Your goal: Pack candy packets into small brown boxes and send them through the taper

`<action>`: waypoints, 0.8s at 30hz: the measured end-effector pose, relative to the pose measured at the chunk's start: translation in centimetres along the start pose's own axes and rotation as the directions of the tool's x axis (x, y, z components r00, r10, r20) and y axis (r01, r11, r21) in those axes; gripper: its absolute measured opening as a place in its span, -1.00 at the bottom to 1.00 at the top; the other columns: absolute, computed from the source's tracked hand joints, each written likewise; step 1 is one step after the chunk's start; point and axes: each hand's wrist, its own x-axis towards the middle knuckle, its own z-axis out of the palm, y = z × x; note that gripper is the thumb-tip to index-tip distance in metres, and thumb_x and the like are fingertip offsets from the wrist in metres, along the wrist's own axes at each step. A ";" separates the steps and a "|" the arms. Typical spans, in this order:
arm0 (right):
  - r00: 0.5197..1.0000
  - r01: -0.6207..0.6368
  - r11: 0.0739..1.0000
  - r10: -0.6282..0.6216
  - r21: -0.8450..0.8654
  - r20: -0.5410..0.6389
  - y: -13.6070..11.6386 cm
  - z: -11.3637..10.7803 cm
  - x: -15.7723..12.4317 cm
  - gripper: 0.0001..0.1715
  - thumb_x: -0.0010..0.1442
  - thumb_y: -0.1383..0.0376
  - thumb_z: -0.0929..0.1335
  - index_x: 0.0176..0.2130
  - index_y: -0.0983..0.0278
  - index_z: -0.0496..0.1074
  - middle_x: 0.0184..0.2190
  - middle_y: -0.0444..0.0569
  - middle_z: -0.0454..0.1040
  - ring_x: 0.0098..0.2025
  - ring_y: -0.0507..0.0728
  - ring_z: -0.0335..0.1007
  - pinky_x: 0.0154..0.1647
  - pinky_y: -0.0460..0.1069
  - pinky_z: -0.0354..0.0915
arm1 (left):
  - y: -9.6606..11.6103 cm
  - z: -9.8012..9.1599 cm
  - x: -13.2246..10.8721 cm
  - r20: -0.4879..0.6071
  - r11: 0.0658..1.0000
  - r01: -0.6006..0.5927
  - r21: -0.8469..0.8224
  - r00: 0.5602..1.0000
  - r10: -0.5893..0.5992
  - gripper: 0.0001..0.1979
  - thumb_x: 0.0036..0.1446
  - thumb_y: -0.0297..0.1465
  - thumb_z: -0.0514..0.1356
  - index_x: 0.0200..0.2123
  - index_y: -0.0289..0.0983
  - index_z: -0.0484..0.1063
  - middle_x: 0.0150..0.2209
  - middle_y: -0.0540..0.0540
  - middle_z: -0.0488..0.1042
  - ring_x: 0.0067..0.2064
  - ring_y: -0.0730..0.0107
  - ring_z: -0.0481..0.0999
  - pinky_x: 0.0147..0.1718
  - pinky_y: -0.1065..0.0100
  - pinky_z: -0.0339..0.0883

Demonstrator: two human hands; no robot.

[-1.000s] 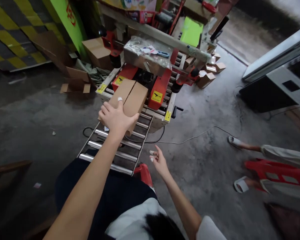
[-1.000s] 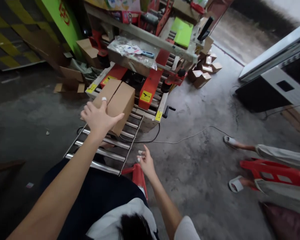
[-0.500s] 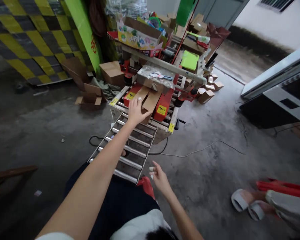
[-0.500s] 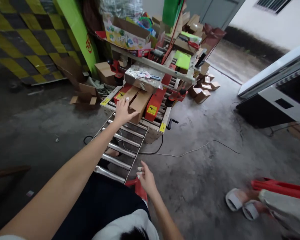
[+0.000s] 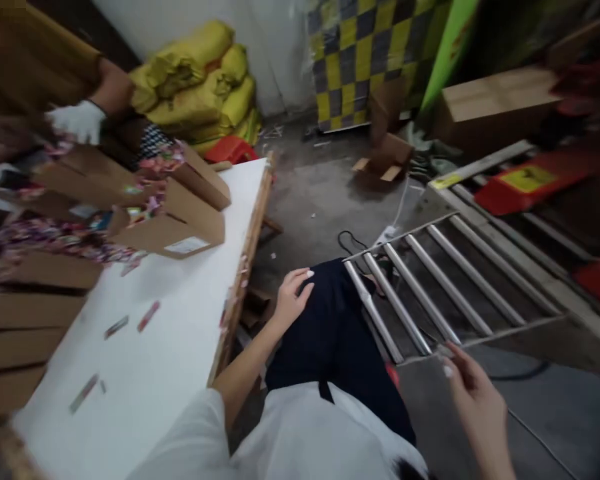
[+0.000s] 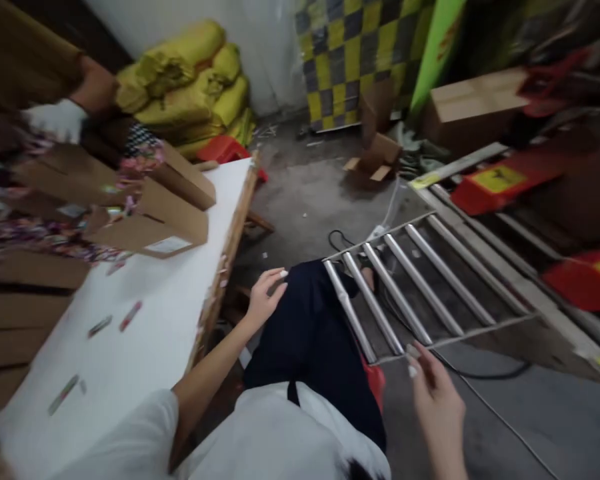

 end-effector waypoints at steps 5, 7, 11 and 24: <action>0.988 0.089 0.996 -0.092 0.029 0.120 -2.0 2.3 -0.4 -0.29 0.13 -0.10 0.32 0.08 0.28 0.52 -0.08 0.16 0.62 -0.14 0.31 0.60 -0.05 0.15 0.49 | -6.6 -12.7 -0.9 -0.501 0.893 0.330 0.307 0.854 -0.144 -0.58 0.28 -0.19 0.08 0.06 -0.37 0.37 0.04 -0.35 0.43 0.18 0.02 0.38 0.19 -0.07 0.27; 0.983 0.125 0.992 -0.126 0.017 0.130 -2.8 3.1 -1.0 -0.33 0.15 -0.08 0.31 0.06 0.27 0.53 -0.09 0.14 0.63 -0.13 0.28 0.60 -0.04 0.13 0.49 | -9.1 -17.6 0.8 -0.618 0.816 0.444 0.371 0.774 -0.140 -0.45 0.25 -0.13 0.08 0.11 -0.46 0.30 0.10 -0.44 0.35 0.23 -0.05 0.30 0.23 -0.07 0.18; 0.967 0.200 0.979 -0.192 -0.031 0.165 -4.1 4.4 -2.4 -0.43 0.19 -0.04 0.29 0.00 0.22 0.56 -0.07 0.10 0.63 -0.14 0.24 0.60 -0.04 0.10 0.49 | -12.5 -24.6 6.7 -0.624 0.713 0.548 0.438 0.756 -0.198 -0.17 0.26 0.06 0.03 0.26 -0.58 0.11 0.25 -0.48 0.20 0.30 -0.11 0.17 0.27 -0.07 0.05; 0.843 -0.153 0.874 -0.129 0.462 0.523 -13.4 15.0 -5.9 -0.58 0.02 0.20 0.44 -0.09 0.22 0.59 -0.15 0.01 0.64 -0.14 0.17 0.58 0.00 0.10 0.46 | -8.9 -29.0 5.6 -0.477 0.544 0.580 0.607 0.813 -0.334 -0.23 0.19 0.14 -0.27 0.05 -0.12 0.52 -0.15 -0.08 0.63 -0.03 -0.14 0.49 -0.03 -0.14 0.33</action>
